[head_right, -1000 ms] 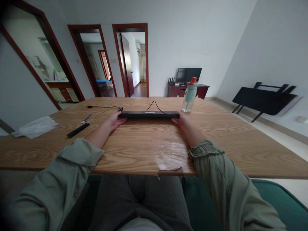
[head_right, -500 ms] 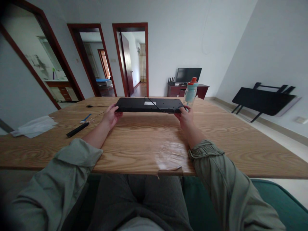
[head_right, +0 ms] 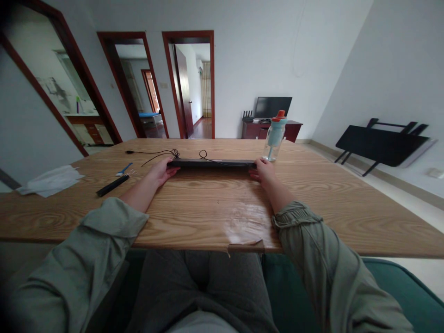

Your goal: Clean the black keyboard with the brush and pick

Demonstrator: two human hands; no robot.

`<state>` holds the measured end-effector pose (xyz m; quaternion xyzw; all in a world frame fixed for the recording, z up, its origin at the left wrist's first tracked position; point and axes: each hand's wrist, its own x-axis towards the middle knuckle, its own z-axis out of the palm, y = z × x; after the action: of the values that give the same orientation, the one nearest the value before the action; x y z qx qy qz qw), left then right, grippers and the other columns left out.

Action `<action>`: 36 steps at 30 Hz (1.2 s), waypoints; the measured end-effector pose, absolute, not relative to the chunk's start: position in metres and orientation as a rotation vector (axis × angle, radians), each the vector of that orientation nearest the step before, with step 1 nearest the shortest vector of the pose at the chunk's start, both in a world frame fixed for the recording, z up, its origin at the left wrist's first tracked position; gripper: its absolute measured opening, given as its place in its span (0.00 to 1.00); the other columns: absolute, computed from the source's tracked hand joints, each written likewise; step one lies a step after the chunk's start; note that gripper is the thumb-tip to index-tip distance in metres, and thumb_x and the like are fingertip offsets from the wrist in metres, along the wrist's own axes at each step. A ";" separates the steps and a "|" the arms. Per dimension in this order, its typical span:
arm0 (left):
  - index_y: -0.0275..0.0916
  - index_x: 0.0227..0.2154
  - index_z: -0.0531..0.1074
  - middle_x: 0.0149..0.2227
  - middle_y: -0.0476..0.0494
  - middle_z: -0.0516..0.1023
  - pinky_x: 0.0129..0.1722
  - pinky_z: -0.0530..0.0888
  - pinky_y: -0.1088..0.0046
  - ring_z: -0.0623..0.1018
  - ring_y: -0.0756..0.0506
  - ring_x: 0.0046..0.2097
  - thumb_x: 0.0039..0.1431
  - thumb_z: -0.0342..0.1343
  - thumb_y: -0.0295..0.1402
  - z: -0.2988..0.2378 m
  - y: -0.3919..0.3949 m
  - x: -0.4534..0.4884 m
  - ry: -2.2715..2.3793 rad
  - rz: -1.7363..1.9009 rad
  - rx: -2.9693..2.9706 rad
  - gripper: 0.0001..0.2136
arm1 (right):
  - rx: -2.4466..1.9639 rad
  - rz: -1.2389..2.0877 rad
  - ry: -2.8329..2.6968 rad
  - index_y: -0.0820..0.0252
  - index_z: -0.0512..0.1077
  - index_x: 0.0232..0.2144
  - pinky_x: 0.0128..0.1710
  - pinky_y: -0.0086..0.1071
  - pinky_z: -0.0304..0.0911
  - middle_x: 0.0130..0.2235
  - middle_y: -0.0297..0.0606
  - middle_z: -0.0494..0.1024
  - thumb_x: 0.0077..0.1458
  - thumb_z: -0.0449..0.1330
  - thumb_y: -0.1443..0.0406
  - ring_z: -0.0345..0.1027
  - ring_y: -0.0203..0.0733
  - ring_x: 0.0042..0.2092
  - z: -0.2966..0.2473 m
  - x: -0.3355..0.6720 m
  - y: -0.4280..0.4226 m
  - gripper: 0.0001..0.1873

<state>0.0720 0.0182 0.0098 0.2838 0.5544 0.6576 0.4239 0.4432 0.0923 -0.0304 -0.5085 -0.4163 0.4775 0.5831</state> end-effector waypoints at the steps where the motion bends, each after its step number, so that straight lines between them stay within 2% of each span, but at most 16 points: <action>1: 0.39 0.36 0.68 0.31 0.45 0.76 0.23 0.71 0.77 0.79 0.48 0.26 0.60 0.52 0.29 0.010 0.018 0.072 1.385 1.651 0.714 0.02 | -1.169 1.110 -0.969 0.55 0.67 0.38 0.21 0.28 0.70 0.34 0.33 0.76 0.54 0.58 0.64 0.73 0.35 0.26 -0.030 0.443 0.092 0.08; 9: 0.41 0.49 0.71 0.34 0.47 0.78 0.24 0.72 0.78 0.79 0.50 0.25 0.60 0.51 0.27 0.015 0.015 0.075 1.263 1.830 0.832 0.15 | -1.030 0.991 -0.962 0.55 0.67 0.38 0.22 0.24 0.68 0.36 0.32 0.75 0.56 0.57 0.65 0.74 0.33 0.26 -0.017 0.441 0.081 0.06; 16: 0.40 0.41 0.73 0.31 0.44 0.78 0.22 0.71 0.77 0.79 0.47 0.25 0.59 0.55 0.31 0.008 0.019 0.073 1.444 1.650 0.828 0.08 | -1.217 1.047 -1.014 0.56 0.67 0.38 0.17 0.24 0.66 0.36 0.34 0.75 0.57 0.57 0.63 0.71 0.33 0.24 -0.026 0.444 0.089 0.05; 21: 0.43 0.45 0.72 0.33 0.43 0.79 0.24 0.72 0.76 0.80 0.46 0.27 0.60 0.57 0.33 0.004 0.021 0.071 1.472 1.606 0.833 0.11 | -1.225 1.035 -1.051 0.56 0.68 0.39 0.18 0.25 0.67 0.34 0.35 0.75 0.57 0.58 0.63 0.71 0.34 0.25 -0.030 0.444 0.091 0.07; 31: 0.40 0.39 0.74 0.43 0.43 0.78 0.23 0.71 0.80 0.76 0.53 0.25 0.62 0.53 0.33 0.009 0.021 0.071 1.448 1.881 1.123 0.07 | -1.090 0.799 -1.139 0.57 0.70 0.43 0.19 0.24 0.65 0.36 0.34 0.75 0.56 0.57 0.63 0.73 0.34 0.24 -0.023 0.443 0.085 0.12; 33: 0.40 0.39 0.73 0.42 0.44 0.77 0.21 0.68 0.81 0.76 0.53 0.25 0.63 0.52 0.35 0.007 0.022 0.070 1.532 1.832 1.190 0.07 | -1.156 0.761 -1.180 0.58 0.71 0.43 0.18 0.25 0.65 0.35 0.35 0.75 0.56 0.56 0.63 0.72 0.34 0.23 -0.025 0.445 0.087 0.12; 36: 0.41 0.40 0.72 0.33 0.45 0.77 0.20 0.64 0.81 0.75 0.50 0.23 0.63 0.51 0.38 0.002 0.025 0.067 1.701 1.617 1.199 0.08 | -1.267 0.739 -1.253 0.59 0.73 0.41 0.20 0.28 0.66 0.33 0.37 0.75 0.56 0.56 0.62 0.70 0.36 0.24 -0.029 0.449 0.092 0.11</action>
<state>0.0673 0.0246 0.0021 0.4406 0.6249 0.5939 0.2504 0.4485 0.0922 -0.0293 -0.5396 -0.5338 0.3148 0.5699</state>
